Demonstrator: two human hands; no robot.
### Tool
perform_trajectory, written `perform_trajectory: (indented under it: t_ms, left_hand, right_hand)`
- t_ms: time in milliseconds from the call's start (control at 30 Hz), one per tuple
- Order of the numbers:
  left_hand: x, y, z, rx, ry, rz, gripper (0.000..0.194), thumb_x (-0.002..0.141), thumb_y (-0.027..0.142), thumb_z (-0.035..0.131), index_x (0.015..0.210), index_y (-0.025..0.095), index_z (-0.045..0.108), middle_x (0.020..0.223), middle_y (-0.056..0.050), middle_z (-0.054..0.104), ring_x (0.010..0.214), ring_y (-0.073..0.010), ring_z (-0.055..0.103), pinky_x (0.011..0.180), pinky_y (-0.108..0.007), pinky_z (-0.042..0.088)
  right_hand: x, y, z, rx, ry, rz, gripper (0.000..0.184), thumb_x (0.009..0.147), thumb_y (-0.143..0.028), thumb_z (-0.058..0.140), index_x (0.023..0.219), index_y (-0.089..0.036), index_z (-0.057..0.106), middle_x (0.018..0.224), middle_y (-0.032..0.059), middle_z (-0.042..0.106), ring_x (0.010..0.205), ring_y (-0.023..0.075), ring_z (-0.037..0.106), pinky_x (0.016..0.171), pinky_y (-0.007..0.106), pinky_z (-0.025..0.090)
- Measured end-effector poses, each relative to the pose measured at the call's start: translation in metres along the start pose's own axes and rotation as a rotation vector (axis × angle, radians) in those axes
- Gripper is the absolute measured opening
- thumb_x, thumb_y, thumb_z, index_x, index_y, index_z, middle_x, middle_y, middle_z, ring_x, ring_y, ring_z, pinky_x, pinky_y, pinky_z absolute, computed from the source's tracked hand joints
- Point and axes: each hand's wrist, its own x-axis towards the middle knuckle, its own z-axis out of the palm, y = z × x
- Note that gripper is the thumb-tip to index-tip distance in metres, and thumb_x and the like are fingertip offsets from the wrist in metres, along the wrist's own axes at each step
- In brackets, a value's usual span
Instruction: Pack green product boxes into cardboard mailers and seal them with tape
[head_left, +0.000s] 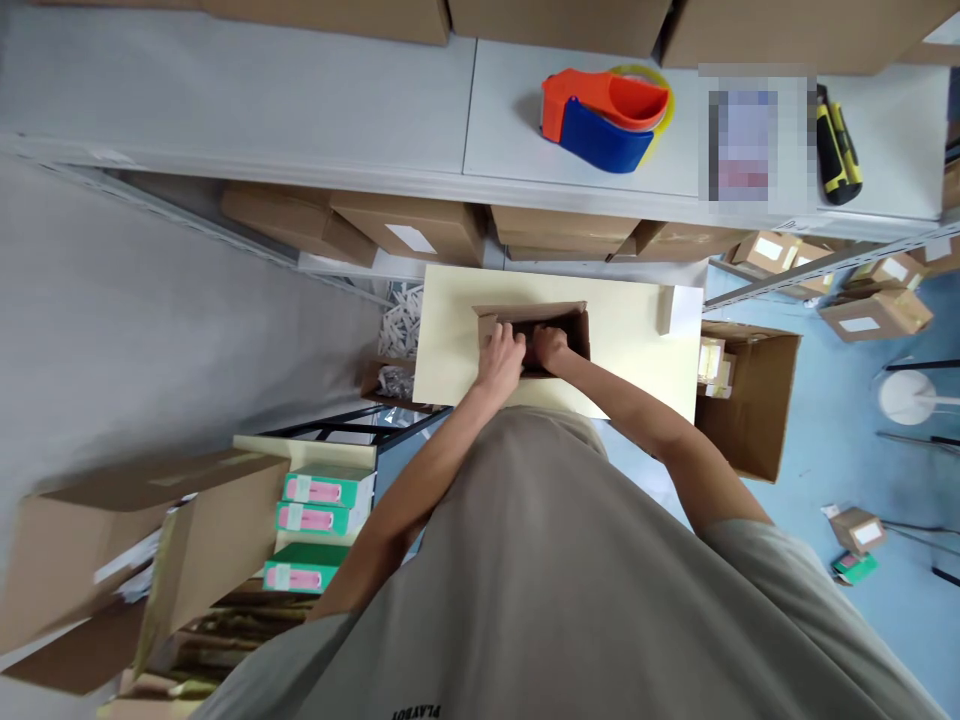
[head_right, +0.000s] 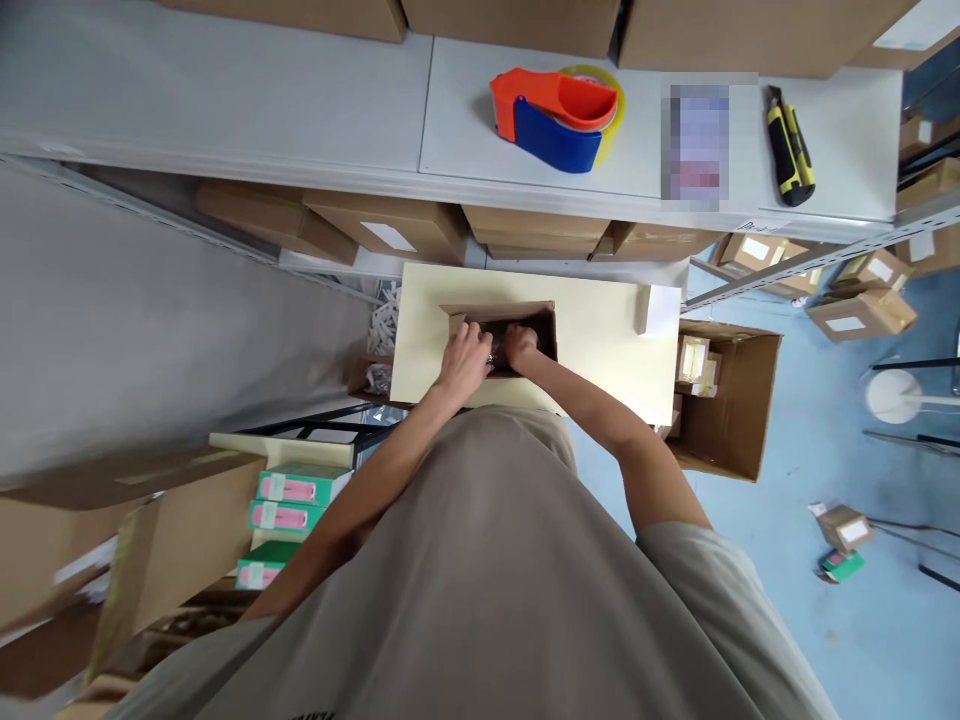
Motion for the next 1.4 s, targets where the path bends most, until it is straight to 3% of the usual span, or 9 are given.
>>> perform_trajectory:
  t_ms: [167,367,500,733,900,1033,1167,1267,1400]
  left_hand:
    - [-0.031,-0.033,-0.006,-0.099,0.174,-0.035,0.063,0.096,0.027,0.085,0.154,0.02,0.061,0.151,-0.023,0.059,0.144,-0.0428,0.057,0.125,-0.056,0.048]
    - [-0.061,-0.048,0.007,-0.259,0.189,-0.156,0.077,0.092,0.031,0.092,0.158,0.022,0.054,0.144,-0.017,0.068,0.14,-0.037,0.064,0.124,-0.05,0.052]
    - [-0.064,-0.045,0.018,-0.333,0.083,-0.084,0.079,0.095,0.041,0.089,0.162,0.022,0.051,0.15,-0.018,0.071,0.144,-0.0371,0.065,0.124,-0.05,0.051]
    - [-0.042,-0.049,0.023,-0.287,0.004,0.025,0.101,0.082,0.045,0.101,0.166,0.018,0.052,0.166,-0.025,0.061,0.158,-0.0419,0.057,0.132,-0.053,0.045]
    - [-0.036,-0.052,0.012,-0.29,-0.051,0.059,0.092,0.082,0.044,0.101,0.161,0.019,0.06,0.163,-0.021,0.065,0.155,-0.0409,0.059,0.131,-0.049,0.048]
    - [-0.032,-0.052,0.002,-0.293,0.09,-0.101,0.098,0.095,0.047,0.089,0.175,0.018,0.041,0.174,-0.025,0.053,0.162,-0.0418,0.051,0.131,-0.052,0.047]
    - [-0.018,-0.052,-0.005,-0.208,0.246,-0.094,0.105,0.099,0.034,0.083,0.182,0.016,0.022,0.187,-0.026,0.029,0.176,-0.041,0.026,0.14,-0.055,0.032]
    - [-0.014,-0.058,-0.005,-0.162,0.244,-0.082,0.091,0.1,0.027,0.079,0.178,0.016,0.034,0.18,-0.025,0.04,0.172,-0.0397,0.033,0.139,-0.054,0.033]
    - [-0.024,-0.073,0.006,-0.135,0.234,-0.077,0.048,0.103,0.023,0.073,0.15,0.02,0.067,0.151,-0.02,0.067,0.153,-0.0374,0.053,0.13,-0.051,0.043]
  right_hand:
    - [-0.027,0.007,-0.018,-0.1,0.004,0.062,0.048,0.103,-0.016,0.065,0.149,-0.001,0.062,0.133,0.0386,0.074,0.125,0.0443,0.077,0.102,0.054,0.061]
    - [-0.113,0.057,-0.045,0.079,0.488,0.157,0.043,0.115,-0.049,0.054,0.141,-0.016,0.063,0.135,0.0231,0.074,0.117,0.0363,0.074,0.095,0.047,0.061]
    - [-0.137,0.08,-0.039,0.376,0.367,0.127,0.06,0.109,-0.068,0.063,0.141,-0.018,0.066,0.131,0.0181,0.079,0.109,0.0309,0.077,0.091,0.044,0.062]
    - [-0.121,0.068,-0.02,0.161,0.031,-0.138,0.076,0.08,-0.034,0.103,0.148,-0.02,0.071,0.158,0.018,0.07,0.152,0.0387,0.059,0.126,0.056,0.05]
    - [-0.118,0.075,-0.026,0.211,-0.011,-0.134,0.052,0.094,-0.037,0.094,0.139,-0.022,0.075,0.143,0.0147,0.079,0.132,0.0332,0.074,0.114,0.048,0.058]
    - [-0.11,0.077,-0.025,0.227,0.157,-0.011,0.039,0.105,-0.042,0.078,0.137,-0.02,0.075,0.133,0.0159,0.08,0.123,0.0331,0.075,0.107,0.047,0.061]
    - [-0.089,0.075,-0.022,0.135,0.428,0.083,0.079,0.103,-0.03,0.071,0.174,-0.012,0.041,0.169,0.0286,0.052,0.154,0.04,0.052,0.121,0.057,0.053]
    - [-0.079,0.079,-0.021,0.09,0.449,-0.001,0.086,0.104,-0.022,0.062,0.182,-0.017,0.025,0.181,0.0248,0.037,0.163,0.0365,0.042,0.129,0.058,0.046]
    - [-0.081,0.092,-0.017,-0.029,0.404,-0.109,0.049,0.109,-0.022,0.06,0.158,-0.019,0.062,0.166,0.0209,0.058,0.158,0.0371,0.047,0.126,0.058,0.048]
